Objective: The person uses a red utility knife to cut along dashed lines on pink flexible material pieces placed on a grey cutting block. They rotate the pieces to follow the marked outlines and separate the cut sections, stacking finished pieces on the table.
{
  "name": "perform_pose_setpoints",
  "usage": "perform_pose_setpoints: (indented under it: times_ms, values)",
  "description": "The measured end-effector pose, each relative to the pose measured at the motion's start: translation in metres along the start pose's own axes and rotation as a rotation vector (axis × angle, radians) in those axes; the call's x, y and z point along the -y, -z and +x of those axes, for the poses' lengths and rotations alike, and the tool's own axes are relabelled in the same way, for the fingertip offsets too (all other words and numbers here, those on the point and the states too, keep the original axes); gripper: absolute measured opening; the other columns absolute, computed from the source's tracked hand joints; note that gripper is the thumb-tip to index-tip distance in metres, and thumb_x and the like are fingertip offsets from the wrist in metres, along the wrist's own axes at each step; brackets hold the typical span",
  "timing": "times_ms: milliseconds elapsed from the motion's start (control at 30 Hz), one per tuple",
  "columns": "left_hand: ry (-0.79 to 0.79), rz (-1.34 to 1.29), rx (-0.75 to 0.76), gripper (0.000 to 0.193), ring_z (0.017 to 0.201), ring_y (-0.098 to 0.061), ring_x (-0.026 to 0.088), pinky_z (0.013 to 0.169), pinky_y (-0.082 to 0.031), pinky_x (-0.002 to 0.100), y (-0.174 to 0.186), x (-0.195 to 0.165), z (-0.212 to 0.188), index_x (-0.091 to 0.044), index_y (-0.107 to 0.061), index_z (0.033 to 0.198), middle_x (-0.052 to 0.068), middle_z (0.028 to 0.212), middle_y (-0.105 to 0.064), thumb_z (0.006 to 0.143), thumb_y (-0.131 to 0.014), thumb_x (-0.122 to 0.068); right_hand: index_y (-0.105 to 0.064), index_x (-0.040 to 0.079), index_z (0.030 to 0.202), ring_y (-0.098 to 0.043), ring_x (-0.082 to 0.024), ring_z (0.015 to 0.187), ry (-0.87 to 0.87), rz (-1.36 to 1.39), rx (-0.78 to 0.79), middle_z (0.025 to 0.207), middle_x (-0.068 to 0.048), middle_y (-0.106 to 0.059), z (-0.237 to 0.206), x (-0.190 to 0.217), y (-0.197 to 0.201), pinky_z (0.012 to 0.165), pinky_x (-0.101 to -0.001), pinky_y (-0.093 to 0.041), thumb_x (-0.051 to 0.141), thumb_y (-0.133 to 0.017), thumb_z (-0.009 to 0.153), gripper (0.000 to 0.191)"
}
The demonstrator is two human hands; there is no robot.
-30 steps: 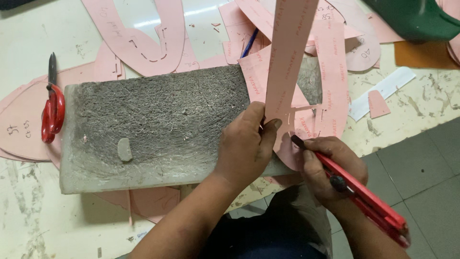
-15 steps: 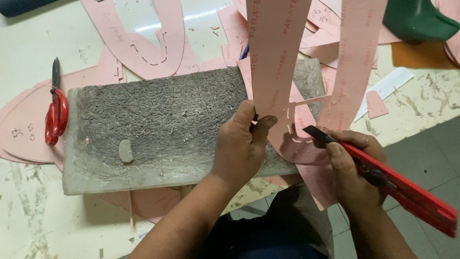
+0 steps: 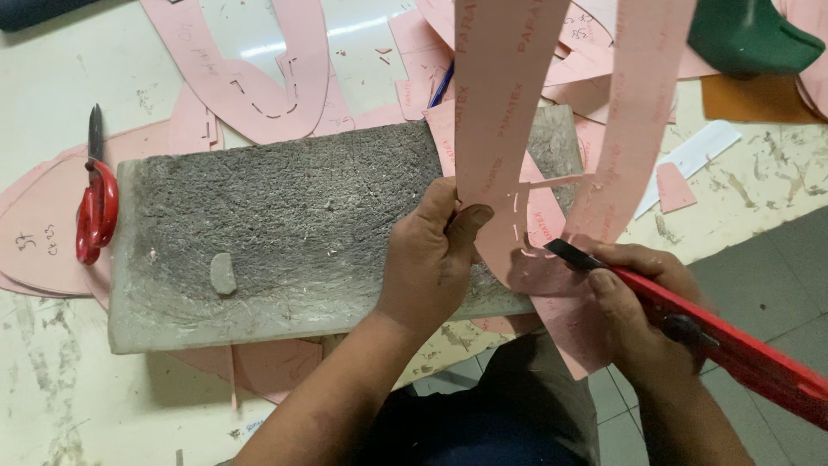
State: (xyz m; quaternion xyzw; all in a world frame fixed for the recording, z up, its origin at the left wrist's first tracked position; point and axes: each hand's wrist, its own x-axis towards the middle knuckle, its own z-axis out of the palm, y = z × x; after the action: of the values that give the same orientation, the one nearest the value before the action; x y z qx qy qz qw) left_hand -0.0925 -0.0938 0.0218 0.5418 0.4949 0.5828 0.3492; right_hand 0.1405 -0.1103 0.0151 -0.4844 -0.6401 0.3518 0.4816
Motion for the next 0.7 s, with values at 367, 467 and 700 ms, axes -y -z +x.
perform_pose_setpoints:
  times_ms: [367, 467, 700]
  values:
    - [0.159, 0.238, 0.21, 0.055, 0.081, -0.077, 0.028, 0.076, -0.058, 0.038, 0.0, -0.02, 0.009, -0.008, -0.05, 0.143, 0.015, 0.091, -0.077, 0.092, -0.07, -0.014, -0.065, -0.003, 0.12, -0.067, -0.012, 0.098, -0.158, 0.088, 0.039, 0.11, -0.011, -0.071, 0.001, -0.007, 0.0, 0.089, -0.0262, -0.056, 0.011, -0.064, 0.104, 0.022]
    - [0.197, 0.344, 0.415, 0.083, 0.086, -0.074, 0.032, 0.081, -0.056, 0.043, 0.001, -0.024, 0.011, -0.008, -0.035, 0.158, 0.015, 0.092, -0.075, 0.084, -0.072, -0.012, -0.062, -0.003, 0.122, -0.069, -0.013, 0.103, -0.146, 0.151, 0.03, 0.113, -0.011, -0.072, 0.004, -0.006, 0.003, 0.095, -0.0265, -0.058, 0.012, -0.062, 0.104, 0.022]
    - [0.026, 0.366, 0.3, 0.052, 0.088, -0.074, 0.031, 0.079, -0.057, 0.043, -0.017, -0.015, 0.032, -0.01, -0.06, 0.136, 0.013, 0.094, -0.074, 0.086, -0.074, -0.017, -0.061, -0.002, 0.123, -0.071, -0.015, 0.102, -0.044, 0.062, 0.059, 0.11, -0.012, -0.071, 0.021, 0.001, 0.003, 0.091, -0.0288, -0.06, 0.011, -0.062, 0.104, 0.023]
